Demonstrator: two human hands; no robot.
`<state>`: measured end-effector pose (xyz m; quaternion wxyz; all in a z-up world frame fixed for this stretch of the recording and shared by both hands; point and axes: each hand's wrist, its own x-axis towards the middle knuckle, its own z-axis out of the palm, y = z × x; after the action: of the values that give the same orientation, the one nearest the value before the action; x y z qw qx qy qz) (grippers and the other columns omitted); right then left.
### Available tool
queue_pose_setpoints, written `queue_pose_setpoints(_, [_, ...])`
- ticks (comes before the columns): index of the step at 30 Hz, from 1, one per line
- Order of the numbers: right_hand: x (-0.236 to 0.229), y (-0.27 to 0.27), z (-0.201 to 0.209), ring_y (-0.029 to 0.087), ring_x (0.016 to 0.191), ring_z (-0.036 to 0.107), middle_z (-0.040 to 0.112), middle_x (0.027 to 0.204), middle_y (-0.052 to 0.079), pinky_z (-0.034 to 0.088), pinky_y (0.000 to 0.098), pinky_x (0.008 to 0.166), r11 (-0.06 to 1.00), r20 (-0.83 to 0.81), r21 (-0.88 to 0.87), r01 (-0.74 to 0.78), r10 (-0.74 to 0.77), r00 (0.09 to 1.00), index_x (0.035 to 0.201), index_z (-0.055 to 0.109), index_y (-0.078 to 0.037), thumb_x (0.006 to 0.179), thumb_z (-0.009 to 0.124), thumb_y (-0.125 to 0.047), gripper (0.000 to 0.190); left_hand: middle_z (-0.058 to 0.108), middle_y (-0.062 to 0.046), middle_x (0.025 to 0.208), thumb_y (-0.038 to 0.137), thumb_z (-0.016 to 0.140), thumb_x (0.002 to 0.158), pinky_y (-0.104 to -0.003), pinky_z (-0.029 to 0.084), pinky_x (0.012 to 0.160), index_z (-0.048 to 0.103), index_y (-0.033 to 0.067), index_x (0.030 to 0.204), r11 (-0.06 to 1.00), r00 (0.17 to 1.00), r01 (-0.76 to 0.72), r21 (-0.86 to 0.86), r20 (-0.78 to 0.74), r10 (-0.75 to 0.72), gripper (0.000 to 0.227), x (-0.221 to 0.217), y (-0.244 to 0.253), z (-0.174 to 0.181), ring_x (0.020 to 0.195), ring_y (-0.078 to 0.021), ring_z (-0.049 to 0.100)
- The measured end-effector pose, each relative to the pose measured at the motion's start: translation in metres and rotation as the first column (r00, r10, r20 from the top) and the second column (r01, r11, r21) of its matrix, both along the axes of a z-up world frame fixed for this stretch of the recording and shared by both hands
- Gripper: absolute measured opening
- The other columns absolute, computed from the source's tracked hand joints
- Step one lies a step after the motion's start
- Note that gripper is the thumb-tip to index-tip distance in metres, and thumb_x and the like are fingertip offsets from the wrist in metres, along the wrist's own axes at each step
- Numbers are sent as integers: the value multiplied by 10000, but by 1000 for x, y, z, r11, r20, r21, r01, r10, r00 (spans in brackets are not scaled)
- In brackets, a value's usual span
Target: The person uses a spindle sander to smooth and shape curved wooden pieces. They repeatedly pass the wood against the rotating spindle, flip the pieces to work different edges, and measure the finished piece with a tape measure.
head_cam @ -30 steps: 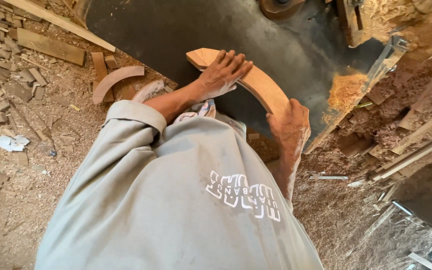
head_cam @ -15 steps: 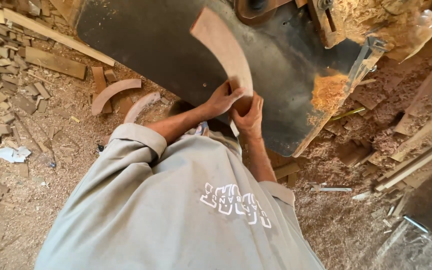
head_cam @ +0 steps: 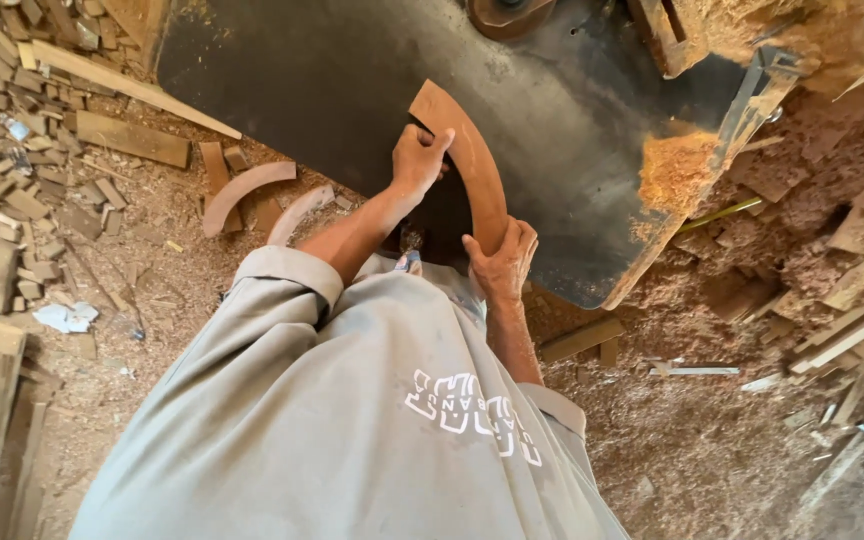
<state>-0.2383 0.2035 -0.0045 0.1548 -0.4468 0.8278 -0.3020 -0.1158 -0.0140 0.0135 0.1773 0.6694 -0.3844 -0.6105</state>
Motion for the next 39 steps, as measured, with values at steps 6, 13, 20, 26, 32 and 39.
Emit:
queue_pose_setpoints(6, [14, -11, 13, 399, 1124, 569, 526, 1284, 160, 485, 562, 898, 1000, -20, 11, -18, 18, 1000, 1508, 446, -58, 760, 801, -681, 1036, 678, -197, 899, 286, 803, 830, -312, 656, 533, 570, -25, 1055, 997, 997, -76, 7, -13, 76, 450, -20, -16, 0, 675, -256, 755])
queue_pose_setpoints(13, [28, -36, 3, 349, 1121, 559, 507, 1311, 122, 459, 496, 909, 995, -13, 17, 95, -95, 995, 1533, 439, -100, 705, 825, -751, 1122, 698, -163, 838, 253, 827, 792, -312, 661, 512, 586, 13, 1020, 1000, 999, -21, -1, -27, 21, 409, -32, -44, -11, 639, -231, 755])
queue_pose_setpoints(20, [32, -56, -10, 402, 1102, 540, 487, 1306, 165, 454, 539, 873, 991, -53, 36, 131, -129, 990, 1536, 428, -77, 656, 886, -520, 1086, 708, -154, 789, 245, 826, 796, -294, 635, 472, 627, 2, 1005, 998, 999, -36, -55, 2, 36, 378, -41, -63, -22, 585, -216, 744])
queue_pose_setpoints(26, [36, -73, -18, 369, 1091, 539, 484, 1277, 118, 453, 516, 880, 983, -36, 25, 184, -183, 982, 1513, 465, -122, 585, 886, -491, 1084, 730, -145, 754, 274, 845, 780, -275, 632, 423, 643, 8, 975, 998, 999, -17, -62, 31, 19, 387, -45, -77, -19, 544, -203, 746])
queue_pose_setpoints(32, [41, -82, -9, 379, 1115, 555, 525, 1285, 141, 465, 537, 902, 981, -83, 16, 193, -191, 978, 1469, 491, -77, 614, 832, -443, 991, 697, -96, 775, 332, 802, 808, -291, 621, 481, 617, 53, 883, 1000, 999, 17, -4, 35, -16, 343, -45, -86, 14, 571, -183, 706])
queue_pose_setpoints(39, [42, -86, -5, 377, 1139, 559, 557, 1299, 154, 465, 555, 949, 980, -124, 20, 198, -194, 973, 1446, 504, -53, 658, 763, -425, 909, 658, -33, 855, 385, 751, 807, -317, 651, 588, 577, 93, 841, 999, 998, 51, 19, 30, -52, 342, -46, -89, 19, 716, -148, 667])
